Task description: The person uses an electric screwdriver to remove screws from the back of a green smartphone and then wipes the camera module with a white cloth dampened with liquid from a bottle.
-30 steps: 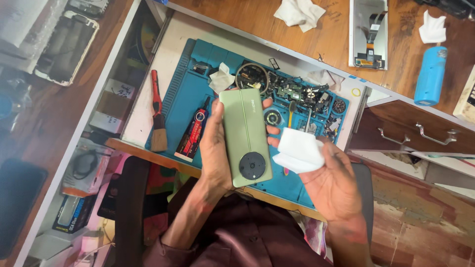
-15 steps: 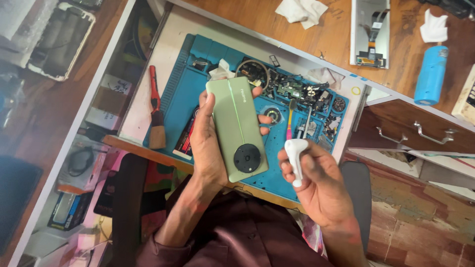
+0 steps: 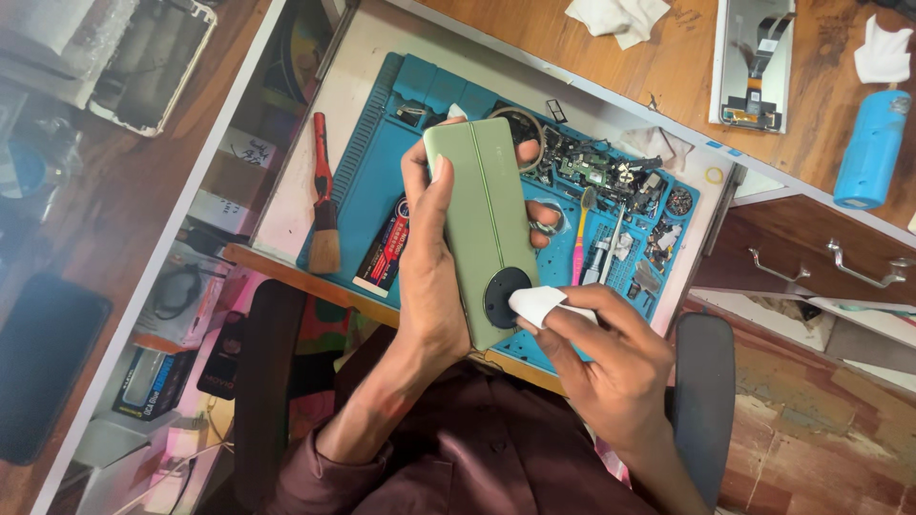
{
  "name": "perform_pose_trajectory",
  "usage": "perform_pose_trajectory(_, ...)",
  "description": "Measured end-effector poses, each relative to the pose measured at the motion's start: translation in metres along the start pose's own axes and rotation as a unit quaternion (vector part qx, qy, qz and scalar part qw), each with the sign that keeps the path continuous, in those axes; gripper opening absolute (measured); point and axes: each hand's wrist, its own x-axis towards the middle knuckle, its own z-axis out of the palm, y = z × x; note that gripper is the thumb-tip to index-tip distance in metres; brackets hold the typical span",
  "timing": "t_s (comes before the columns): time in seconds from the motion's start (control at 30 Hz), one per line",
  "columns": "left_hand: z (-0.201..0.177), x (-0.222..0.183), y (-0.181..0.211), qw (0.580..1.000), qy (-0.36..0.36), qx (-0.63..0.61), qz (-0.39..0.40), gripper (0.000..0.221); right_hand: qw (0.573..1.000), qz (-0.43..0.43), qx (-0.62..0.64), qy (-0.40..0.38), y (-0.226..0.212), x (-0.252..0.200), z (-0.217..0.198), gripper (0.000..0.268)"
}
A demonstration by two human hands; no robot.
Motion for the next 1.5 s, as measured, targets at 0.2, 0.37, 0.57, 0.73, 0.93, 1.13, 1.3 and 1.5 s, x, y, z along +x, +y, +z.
perform_pose_trajectory(0.2, 0.002, 0.000, 0.000, 0.995, 0.035, 0.087, 0.022, 0.046, 0.996, -0.056, -0.070, 0.003, -0.002, 0.006, 0.005, 0.020)
perform_pose_trajectory(0.37, 0.003, 0.002, 0.001, 0.993, 0.043, 0.111, 0.026, 0.046, 0.998, -0.045, -0.030, -0.012, -0.003, 0.009, 0.004, 0.024)
perform_pose_trajectory(0.57, 0.003, 0.000, 0.002, 0.987, 0.049, 0.142, 0.049, 0.046, 0.997, -0.032, -0.063, 0.019, -0.005, 0.006, 0.013, 0.023)
perform_pose_trajectory(0.73, 0.005, -0.003, 0.002, 0.991, 0.040, 0.125, 0.021, 0.045, 0.999, 0.007, 0.025, -0.037, 0.000, 0.011, -0.001, 0.021)
perform_pose_trajectory(0.93, 0.004, 0.000, -0.001, 0.986, 0.033, 0.158, 0.039, 0.049, 0.999, 0.011, -0.031, 0.000, -0.011, 0.005, 0.012, 0.021)
perform_pose_trajectory(1.13, 0.003, 0.003, -0.001, 0.985, 0.049, 0.158, 0.039, 0.049, 1.000, 0.017, -0.018, -0.019, -0.001, 0.011, 0.007, 0.021)
perform_pose_trajectory(1.3, 0.002, 0.002, 0.001, 0.987, 0.040, 0.155, -0.005, 0.049, 0.993, 0.062, 0.072, -0.076, 0.001, 0.016, 0.001, 0.020)
perform_pose_trajectory(1.5, -0.001, -0.001, 0.003, 0.982, 0.036, 0.186, 0.013, 0.050, 0.998, 0.022, 0.030, -0.058, -0.008, 0.012, 0.010, 0.020)
